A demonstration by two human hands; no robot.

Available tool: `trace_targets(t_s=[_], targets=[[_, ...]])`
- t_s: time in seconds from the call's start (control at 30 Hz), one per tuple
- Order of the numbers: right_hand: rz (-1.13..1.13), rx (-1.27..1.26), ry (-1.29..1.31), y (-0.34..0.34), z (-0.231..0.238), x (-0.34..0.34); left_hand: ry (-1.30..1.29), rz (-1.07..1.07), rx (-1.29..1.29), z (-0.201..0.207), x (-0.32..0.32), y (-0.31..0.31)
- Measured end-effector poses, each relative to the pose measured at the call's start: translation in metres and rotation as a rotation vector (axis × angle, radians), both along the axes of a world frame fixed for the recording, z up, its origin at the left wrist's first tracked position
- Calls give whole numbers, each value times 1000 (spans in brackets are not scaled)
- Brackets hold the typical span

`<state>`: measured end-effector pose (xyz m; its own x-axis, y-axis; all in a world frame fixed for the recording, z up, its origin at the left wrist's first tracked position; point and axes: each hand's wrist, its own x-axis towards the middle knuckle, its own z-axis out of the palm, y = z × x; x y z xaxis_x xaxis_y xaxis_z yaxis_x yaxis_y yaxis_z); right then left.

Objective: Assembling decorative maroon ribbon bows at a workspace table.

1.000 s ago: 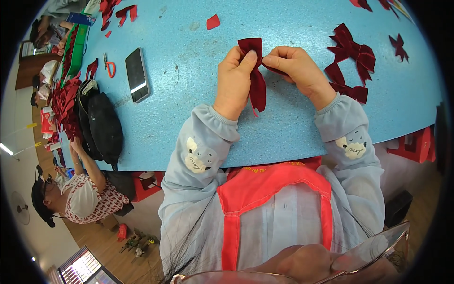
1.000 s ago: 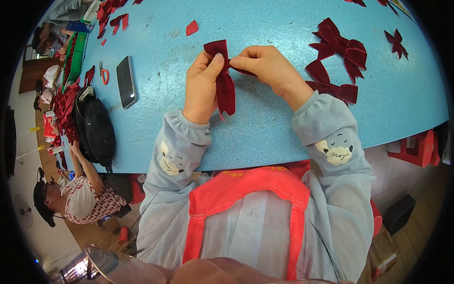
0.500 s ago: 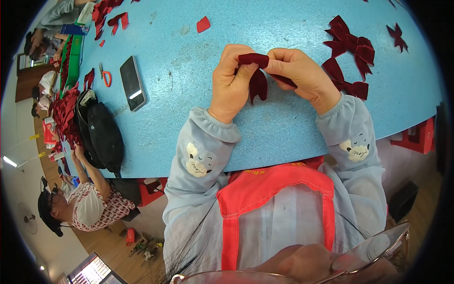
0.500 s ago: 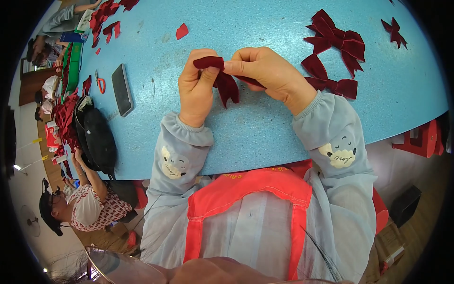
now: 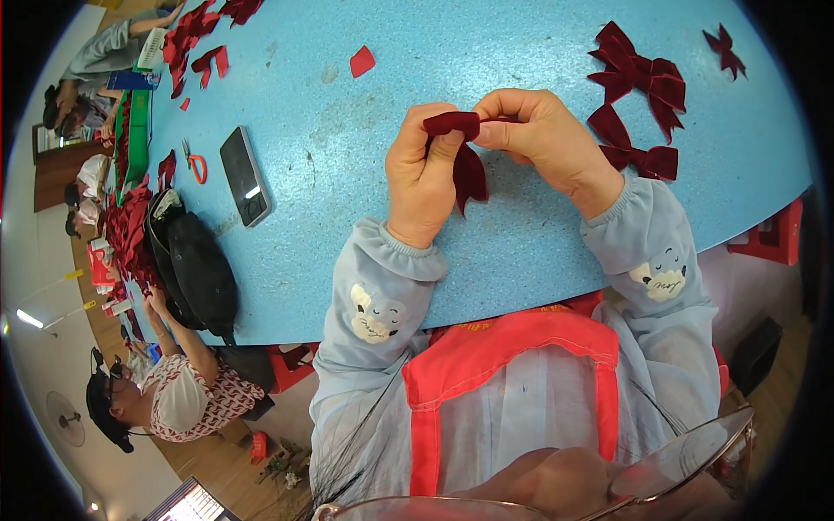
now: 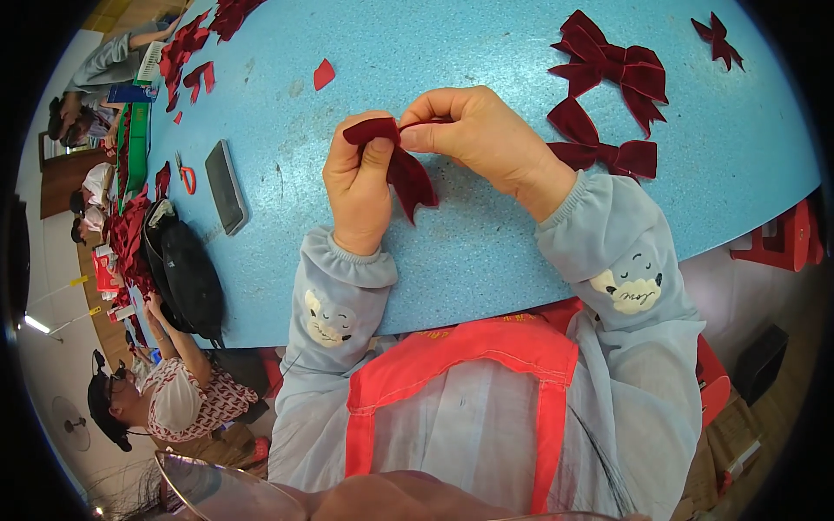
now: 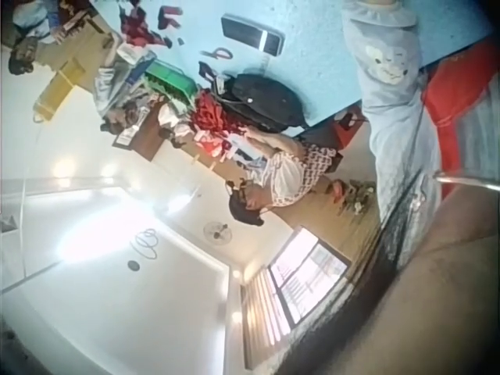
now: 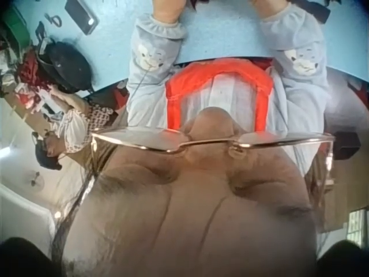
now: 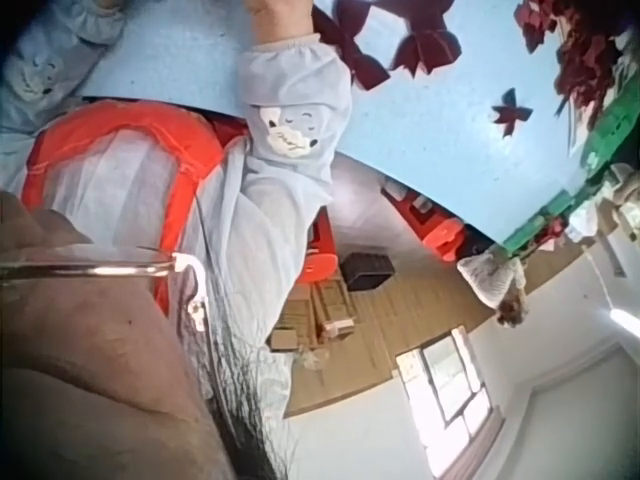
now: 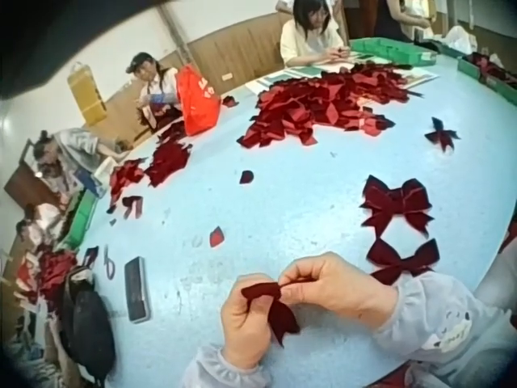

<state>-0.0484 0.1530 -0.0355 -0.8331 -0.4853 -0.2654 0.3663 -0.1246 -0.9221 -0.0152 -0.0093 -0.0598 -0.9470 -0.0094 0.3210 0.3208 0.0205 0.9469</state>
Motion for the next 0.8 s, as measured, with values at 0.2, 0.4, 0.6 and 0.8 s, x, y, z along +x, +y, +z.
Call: trace_targets(t_s=[0.2, 0.4, 0.6, 0.8], targets=[[-150, 249, 718, -7, -6, 8, -397, 8, 300, 18, 4, 6], [-110, 569, 1445, -5, -11, 8, -499, -22, 484, 17, 4, 3], [-208, 176, 486, -17, -14, 1, -509, 8, 338, 13, -6, -3], [-19, 342, 135, 3, 4, -7, -485, -3, 320, 14, -8, -5]])
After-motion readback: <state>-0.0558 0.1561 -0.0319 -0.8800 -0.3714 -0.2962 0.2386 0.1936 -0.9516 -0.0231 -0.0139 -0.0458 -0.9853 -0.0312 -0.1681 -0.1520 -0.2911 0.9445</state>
